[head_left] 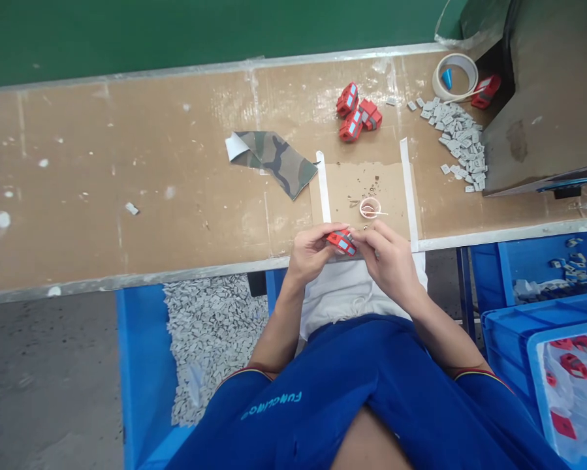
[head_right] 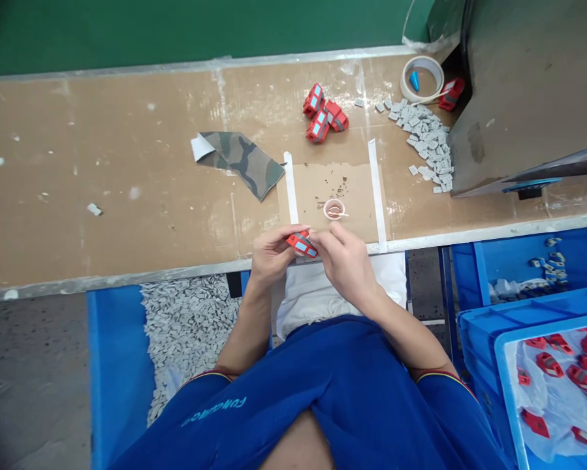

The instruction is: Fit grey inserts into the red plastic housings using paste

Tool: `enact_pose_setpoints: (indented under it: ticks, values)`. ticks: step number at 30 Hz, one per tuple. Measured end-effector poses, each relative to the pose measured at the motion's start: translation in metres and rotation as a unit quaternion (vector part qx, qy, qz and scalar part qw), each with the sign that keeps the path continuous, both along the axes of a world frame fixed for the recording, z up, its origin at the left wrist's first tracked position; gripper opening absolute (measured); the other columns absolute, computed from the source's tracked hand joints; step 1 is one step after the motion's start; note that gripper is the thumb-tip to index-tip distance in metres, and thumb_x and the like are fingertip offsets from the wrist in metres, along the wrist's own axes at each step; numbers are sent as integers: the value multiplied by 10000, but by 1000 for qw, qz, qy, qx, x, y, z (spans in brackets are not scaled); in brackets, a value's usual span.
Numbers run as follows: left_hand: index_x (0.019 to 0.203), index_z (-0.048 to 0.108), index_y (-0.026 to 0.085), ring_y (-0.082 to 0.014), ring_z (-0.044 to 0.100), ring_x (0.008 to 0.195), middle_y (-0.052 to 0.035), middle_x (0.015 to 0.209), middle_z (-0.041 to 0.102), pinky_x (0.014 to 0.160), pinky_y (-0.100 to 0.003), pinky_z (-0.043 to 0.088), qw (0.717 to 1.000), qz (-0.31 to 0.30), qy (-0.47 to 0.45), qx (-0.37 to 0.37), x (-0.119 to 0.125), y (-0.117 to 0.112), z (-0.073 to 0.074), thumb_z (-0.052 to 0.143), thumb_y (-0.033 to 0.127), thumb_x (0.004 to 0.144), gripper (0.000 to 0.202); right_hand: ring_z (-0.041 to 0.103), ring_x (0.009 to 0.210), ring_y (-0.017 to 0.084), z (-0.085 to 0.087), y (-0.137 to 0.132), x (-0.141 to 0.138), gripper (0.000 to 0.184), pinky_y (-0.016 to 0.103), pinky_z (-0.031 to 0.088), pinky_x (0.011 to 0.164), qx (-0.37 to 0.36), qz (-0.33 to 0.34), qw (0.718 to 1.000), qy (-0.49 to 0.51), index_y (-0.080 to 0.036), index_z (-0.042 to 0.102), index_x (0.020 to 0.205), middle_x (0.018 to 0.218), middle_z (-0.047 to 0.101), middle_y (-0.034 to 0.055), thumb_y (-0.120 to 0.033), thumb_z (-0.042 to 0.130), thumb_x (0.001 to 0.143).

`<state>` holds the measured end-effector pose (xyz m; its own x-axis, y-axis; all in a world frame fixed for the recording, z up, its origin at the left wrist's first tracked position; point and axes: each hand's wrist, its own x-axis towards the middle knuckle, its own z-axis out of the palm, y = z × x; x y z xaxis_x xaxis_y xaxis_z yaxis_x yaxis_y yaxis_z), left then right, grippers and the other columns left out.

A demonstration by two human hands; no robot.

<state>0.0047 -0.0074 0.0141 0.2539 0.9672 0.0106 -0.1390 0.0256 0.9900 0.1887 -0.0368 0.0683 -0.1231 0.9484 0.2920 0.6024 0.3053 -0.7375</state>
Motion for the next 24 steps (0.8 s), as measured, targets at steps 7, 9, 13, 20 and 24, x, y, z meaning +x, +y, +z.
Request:
enact_pose_setpoints:
  ticks: [7, 9, 13, 20, 24]
  values:
    - [1146, 845, 247, -213, 808, 935, -83, 1063, 852, 845, -313, 650, 998, -25, 25, 54, -3, 2, 1, 847, 364, 879, 291, 517, 694, 171, 8, -4, 0, 266, 297, 410, 635, 18, 35, 996, -79, -226, 713, 1011, 797, 571, 35, -189, 461, 1088]
    - [1138, 849, 259, -207, 811, 922, -77, 1061, 855, 828, -300, 651, 998, -31, 27, 57, -5, 2, 1, 846, 349, 881, 272, 525, 700, 170, 9, -4, 2, 254, 300, 419, 643, 0, 48, 997, -65, -230, 710, 996, 809, 592, 38, -197, 474, 1085]
    - [1111, 857, 253, -232, 824, 950, -89, 1078, 858, 860, -328, 671, 998, -38, 33, 43, -7, 3, 2, 878, 386, 847, 296, 614, 752, 163, 7, -2, 8, 191, 291, 491, 675, -34, 51, 998, 34, -225, 726, 1016, 858, 660, 43, -202, 542, 1063]
    - [1239, 802, 248, -231, 829, 980, -96, 1103, 852, 867, -323, 682, 999, -47, -10, -15, -3, 0, 0, 887, 426, 839, 446, 695, 800, 156, -2, -1, 17, 126, 278, 583, 687, -115, 42, 980, 156, -222, 766, 1036, 964, 735, 52, -240, 642, 1020]
    - [1240, 793, 236, -224, 813, 1036, -110, 1209, 821, 919, -318, 665, 999, -28, -18, 3, 0, 1, -3, 903, 384, 826, 453, 737, 866, 174, -13, -3, 8, 121, 319, 645, 775, -96, -19, 974, 206, -236, 770, 1037, 979, 727, 52, -253, 652, 1011]
